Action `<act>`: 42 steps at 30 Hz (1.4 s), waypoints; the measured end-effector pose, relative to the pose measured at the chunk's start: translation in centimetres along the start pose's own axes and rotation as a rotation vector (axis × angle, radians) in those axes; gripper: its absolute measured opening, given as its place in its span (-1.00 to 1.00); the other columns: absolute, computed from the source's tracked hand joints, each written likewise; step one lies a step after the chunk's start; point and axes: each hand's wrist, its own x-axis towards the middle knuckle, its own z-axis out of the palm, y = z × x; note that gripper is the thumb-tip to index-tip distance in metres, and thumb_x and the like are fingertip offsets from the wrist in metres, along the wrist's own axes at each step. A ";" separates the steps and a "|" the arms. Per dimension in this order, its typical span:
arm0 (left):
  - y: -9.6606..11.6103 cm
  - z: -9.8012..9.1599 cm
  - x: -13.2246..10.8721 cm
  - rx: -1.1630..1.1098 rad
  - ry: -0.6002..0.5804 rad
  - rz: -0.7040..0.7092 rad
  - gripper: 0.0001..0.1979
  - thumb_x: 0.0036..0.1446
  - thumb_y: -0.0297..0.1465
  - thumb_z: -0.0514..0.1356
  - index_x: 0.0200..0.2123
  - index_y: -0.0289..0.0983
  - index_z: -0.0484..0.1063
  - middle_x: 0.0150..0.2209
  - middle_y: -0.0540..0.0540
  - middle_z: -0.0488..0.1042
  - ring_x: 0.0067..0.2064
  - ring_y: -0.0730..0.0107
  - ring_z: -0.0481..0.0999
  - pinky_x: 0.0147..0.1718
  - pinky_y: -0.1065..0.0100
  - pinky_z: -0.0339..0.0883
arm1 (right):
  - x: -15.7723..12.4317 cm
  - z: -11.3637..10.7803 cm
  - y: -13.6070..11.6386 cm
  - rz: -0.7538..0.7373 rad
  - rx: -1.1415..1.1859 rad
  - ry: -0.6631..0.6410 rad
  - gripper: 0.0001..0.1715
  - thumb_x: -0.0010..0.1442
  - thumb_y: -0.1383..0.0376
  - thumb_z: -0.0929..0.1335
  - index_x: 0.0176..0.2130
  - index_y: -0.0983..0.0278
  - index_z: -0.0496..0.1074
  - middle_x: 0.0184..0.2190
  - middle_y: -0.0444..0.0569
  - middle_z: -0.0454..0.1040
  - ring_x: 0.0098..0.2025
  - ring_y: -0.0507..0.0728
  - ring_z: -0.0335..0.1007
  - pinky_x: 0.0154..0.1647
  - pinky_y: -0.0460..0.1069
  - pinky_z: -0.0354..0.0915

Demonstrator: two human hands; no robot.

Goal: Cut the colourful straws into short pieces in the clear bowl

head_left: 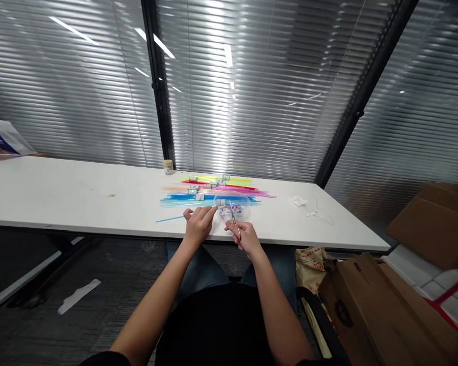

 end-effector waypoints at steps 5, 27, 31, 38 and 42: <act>-0.1 0.0 -0.1 -0.008 0.005 0.010 -0.76 0.27 -0.50 0.03 -0.13 -0.18 0.47 -0.24 -0.07 0.58 -0.31 0.39 0.48 -0.22 0.19 -0.11 | 0.0 0.0 -0.1 0.000 -0.019 0.017 -0.46 0.05 -0.09 0.37 -0.42 0.36 0.50 -0.81 -0.27 0.10 -0.78 -0.11 -0.11 -0.78 -0.14 -0.15; 0.1 0.0 0.2 0.001 0.051 -0.039 -0.84 0.27 -0.46 0.07 -0.17 -0.20 0.43 -0.28 -0.05 0.57 -0.29 0.35 0.48 -0.19 0.21 -0.10 | 0.1 -0.4 0.2 -0.004 -0.042 0.072 -0.44 0.02 -0.12 0.38 -0.45 0.35 0.48 -0.81 -0.27 0.10 -0.81 -0.11 -0.12 -0.83 -0.15 -0.18; 0.1 0.0 0.1 0.012 0.051 -0.038 -0.84 0.27 -0.45 0.07 -0.15 -0.20 0.43 -0.26 -0.06 0.57 -0.29 0.36 0.48 -0.17 0.21 -0.10 | 0.1 -0.5 0.1 0.015 0.057 0.093 -0.42 0.01 -0.14 0.37 -0.41 0.35 0.46 -0.80 -0.29 0.10 -0.81 -0.11 -0.14 -0.84 -0.15 -0.19; 0.1 0.0 0.1 -0.015 0.037 -0.058 -0.82 0.28 -0.44 0.06 -0.13 -0.20 0.42 -0.26 -0.08 0.57 -0.28 0.34 0.49 -0.16 0.20 -0.10 | 0.1 -0.4 0.0 0.007 -0.011 0.019 -0.42 0.01 -0.14 0.37 -0.42 0.35 0.48 -0.79 -0.27 0.11 -0.79 -0.11 -0.11 -0.80 -0.14 -0.17; 0.1 0.0 0.1 -0.025 0.030 -0.054 -0.83 0.28 -0.44 0.06 -0.14 -0.20 0.43 -0.28 -0.07 0.57 -0.29 0.35 0.49 -0.17 0.20 -0.10 | 0.0 -0.3 -0.1 0.003 -0.055 0.015 -0.43 0.02 -0.13 0.37 -0.43 0.35 0.49 -0.79 -0.27 0.11 -0.77 -0.10 -0.10 -0.77 -0.13 -0.13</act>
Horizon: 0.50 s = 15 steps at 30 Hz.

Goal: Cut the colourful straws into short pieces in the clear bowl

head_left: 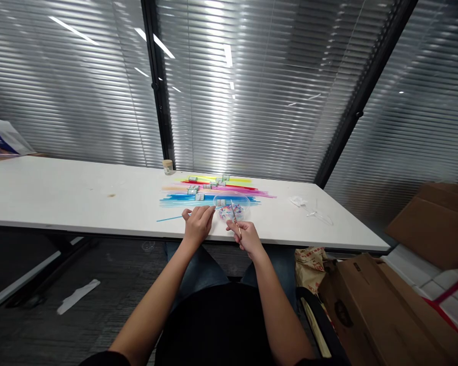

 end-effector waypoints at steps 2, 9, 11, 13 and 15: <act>0.0 -0.1 0.0 0.004 -0.004 0.014 -0.83 0.27 -0.44 0.06 -0.14 -0.20 0.43 -0.29 -0.06 0.57 -0.30 0.35 0.49 -0.18 0.20 -0.10 | 0.0 0.0 0.0 0.004 -0.015 -0.001 -0.43 0.03 -0.13 0.37 -0.43 0.35 0.49 -0.80 -0.26 0.10 -0.77 -0.10 -0.10 -0.76 -0.13 -0.13; -0.1 0.0 -0.1 -0.004 -0.006 0.055 -0.82 0.28 -0.44 0.07 -0.13 -0.19 0.44 -0.28 -0.06 0.57 -0.29 0.37 0.49 -0.16 0.20 -0.10 | -0.2 0.3 -0.1 -0.018 -0.053 0.009 -0.43 0.04 -0.13 0.36 -0.45 0.35 0.51 -0.79 -0.24 0.13 -0.74 -0.08 -0.05 -0.72 -0.12 -0.07; -0.2 0.1 -0.2 -0.018 -0.004 0.058 -0.81 0.27 -0.44 0.07 -0.12 -0.19 0.44 -0.28 -0.06 0.57 -0.29 0.37 0.49 -0.16 0.20 -0.09 | -0.2 0.4 -0.1 -0.024 -0.055 0.016 -0.43 0.03 -0.13 0.36 -0.45 0.35 0.51 -0.79 -0.24 0.12 -0.74 -0.08 -0.04 -0.71 -0.12 -0.06; -0.2 0.2 -0.3 -0.026 -0.006 0.056 -0.80 0.27 -0.45 0.07 -0.11 -0.18 0.45 -0.28 -0.06 0.57 -0.29 0.37 0.50 -0.16 0.20 -0.09 | -0.3 0.5 -0.1 -0.026 -0.054 0.019 -0.43 0.03 -0.13 0.36 -0.45 0.34 0.51 -0.79 -0.24 0.12 -0.74 -0.08 -0.05 -0.71 -0.11 -0.06; -0.3 0.2 -0.3 -0.028 -0.010 0.057 -0.80 0.27 -0.45 0.07 -0.10 -0.17 0.45 -0.27 -0.06 0.57 -0.28 0.36 0.50 -0.17 0.19 -0.09 | -0.3 0.5 -0.1 -0.030 -0.052 0.019 -0.43 0.04 -0.13 0.36 -0.45 0.34 0.51 -0.79 -0.24 0.11 -0.74 -0.08 -0.07 -0.72 -0.11 -0.07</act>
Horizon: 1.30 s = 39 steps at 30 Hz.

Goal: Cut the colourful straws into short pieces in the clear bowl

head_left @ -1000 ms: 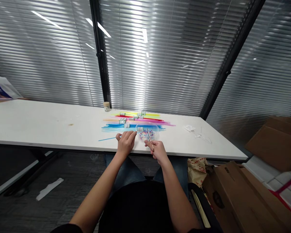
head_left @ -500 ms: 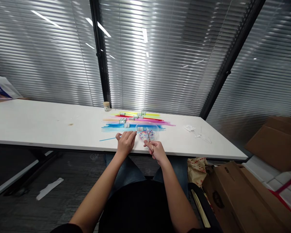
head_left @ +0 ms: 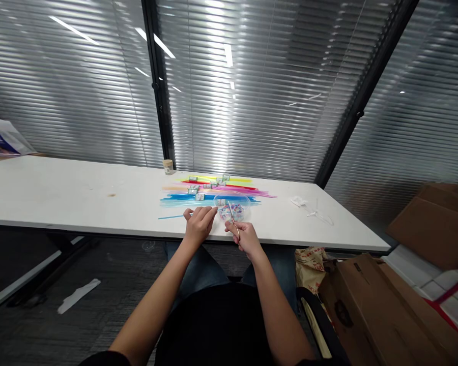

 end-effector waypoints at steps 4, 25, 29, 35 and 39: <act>0.0 0.0 0.0 -0.004 -0.003 0.005 -0.79 0.27 -0.44 0.07 -0.09 -0.16 0.45 -0.26 -0.06 0.57 -0.27 0.35 0.51 -0.16 0.19 -0.09 | 0.1 0.0 0.1 -0.003 0.009 0.000 -0.43 0.04 -0.13 0.36 -0.46 0.34 0.51 -0.79 -0.24 0.12 -0.76 -0.09 -0.08 -0.74 -0.11 -0.09; 0.3 -0.3 0.3 0.044 0.012 -0.030 -0.80 0.27 -0.42 0.07 -0.12 -0.16 0.46 -0.28 -0.07 0.57 -0.30 0.35 0.48 -0.16 0.18 -0.09 | 0.0 -0.4 0.1 0.086 0.132 -0.021 -0.41 -0.01 -0.15 0.38 -0.45 0.36 0.47 -0.81 -0.27 0.12 -0.79 -0.11 -0.12 -0.82 -0.16 -0.17; 0.2 -0.2 0.3 0.023 0.000 -0.006 -0.80 0.27 -0.44 0.07 -0.12 -0.15 0.46 -0.28 -0.07 0.57 -0.30 0.35 0.48 -0.19 0.18 -0.09 | -0.1 0.0 0.0 0.077 0.084 -0.042 -0.42 0.01 -0.13 0.38 -0.45 0.36 0.48 -0.81 -0.27 0.12 -0.79 -0.11 -0.13 -0.81 -0.15 -0.17; 0.1 -0.2 0.2 0.024 0.001 0.015 -0.79 0.27 -0.46 0.07 -0.13 -0.15 0.46 -0.29 -0.05 0.57 -0.30 0.37 0.49 -0.19 0.18 -0.10 | -0.1 0.2 0.0 0.071 0.078 -0.022 -0.43 0.01 -0.13 0.37 -0.46 0.35 0.47 -0.81 -0.28 0.10 -0.80 -0.11 -0.14 -0.81 -0.15 -0.18; 0.1 -0.2 0.2 0.026 -0.014 0.013 -0.79 0.27 -0.45 0.06 -0.13 -0.15 0.46 -0.29 -0.06 0.58 -0.29 0.36 0.49 -0.20 0.18 -0.10 | -0.1 0.2 -0.1 0.067 0.079 -0.016 -0.44 0.02 -0.12 0.38 -0.47 0.35 0.47 -0.81 -0.27 0.10 -0.80 -0.11 -0.13 -0.82 -0.14 -0.17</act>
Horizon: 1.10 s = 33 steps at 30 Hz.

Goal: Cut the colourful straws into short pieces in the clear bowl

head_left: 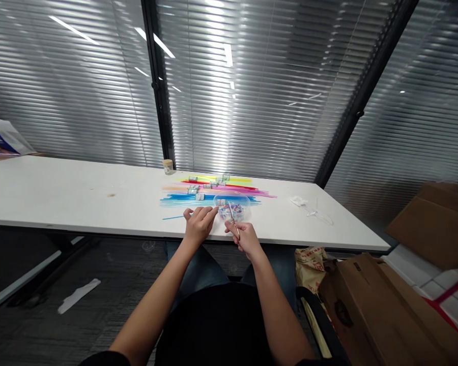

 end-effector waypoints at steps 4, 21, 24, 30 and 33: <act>0.0 0.0 0.0 -0.023 0.003 -0.002 -0.78 0.28 -0.44 0.06 -0.10 -0.16 0.45 -0.27 -0.07 0.58 -0.27 0.33 0.49 -0.20 0.18 -0.10 | 0.0 -0.1 0.0 -0.002 -0.012 0.009 -0.44 0.01 -0.12 0.38 -0.49 0.35 0.46 -0.81 -0.26 0.10 -0.80 -0.11 -0.12 -0.82 -0.15 -0.18; 0.3 -0.3 0.4 0.047 0.064 -0.024 -0.86 0.24 -0.46 0.12 -0.16 -0.20 0.44 -0.30 -0.05 0.58 -0.29 0.33 0.49 -0.21 0.18 -0.09 | 0.7 -1.1 0.5 0.018 0.074 0.078 -0.41 0.01 -0.16 0.37 -0.48 0.35 0.43 -0.81 -0.26 0.12 -0.80 -0.13 -0.16 -0.82 -0.17 -0.22; 0.3 -0.2 0.4 0.048 0.072 -0.026 -0.85 0.24 -0.46 0.12 -0.15 -0.20 0.44 -0.30 -0.04 0.58 -0.30 0.34 0.49 -0.21 0.18 -0.09 | 0.6 -1.1 0.4 0.016 0.044 0.019 -0.40 0.01 -0.16 0.36 -0.47 0.35 0.45 -0.81 -0.26 0.12 -0.79 -0.12 -0.13 -0.81 -0.17 -0.20; 0.2 -0.2 0.4 0.029 0.079 0.010 -0.84 0.24 -0.47 0.13 -0.14 -0.20 0.44 -0.29 -0.04 0.58 -0.29 0.35 0.49 -0.21 0.19 -0.08 | 0.5 -0.8 0.3 0.007 -0.025 0.002 -0.41 0.03 -0.14 0.35 -0.47 0.36 0.46 -0.81 -0.26 0.12 -0.79 -0.12 -0.11 -0.80 -0.16 -0.17; 0.1 -0.1 0.3 0.020 0.075 0.024 -0.83 0.24 -0.47 0.12 -0.12 -0.19 0.44 -0.27 -0.04 0.57 -0.28 0.35 0.49 -0.20 0.18 -0.08 | 0.5 -0.8 0.3 0.008 -0.024 -0.001 -0.41 0.03 -0.14 0.35 -0.47 0.36 0.46 -0.81 -0.26 0.12 -0.79 -0.11 -0.11 -0.80 -0.16 -0.17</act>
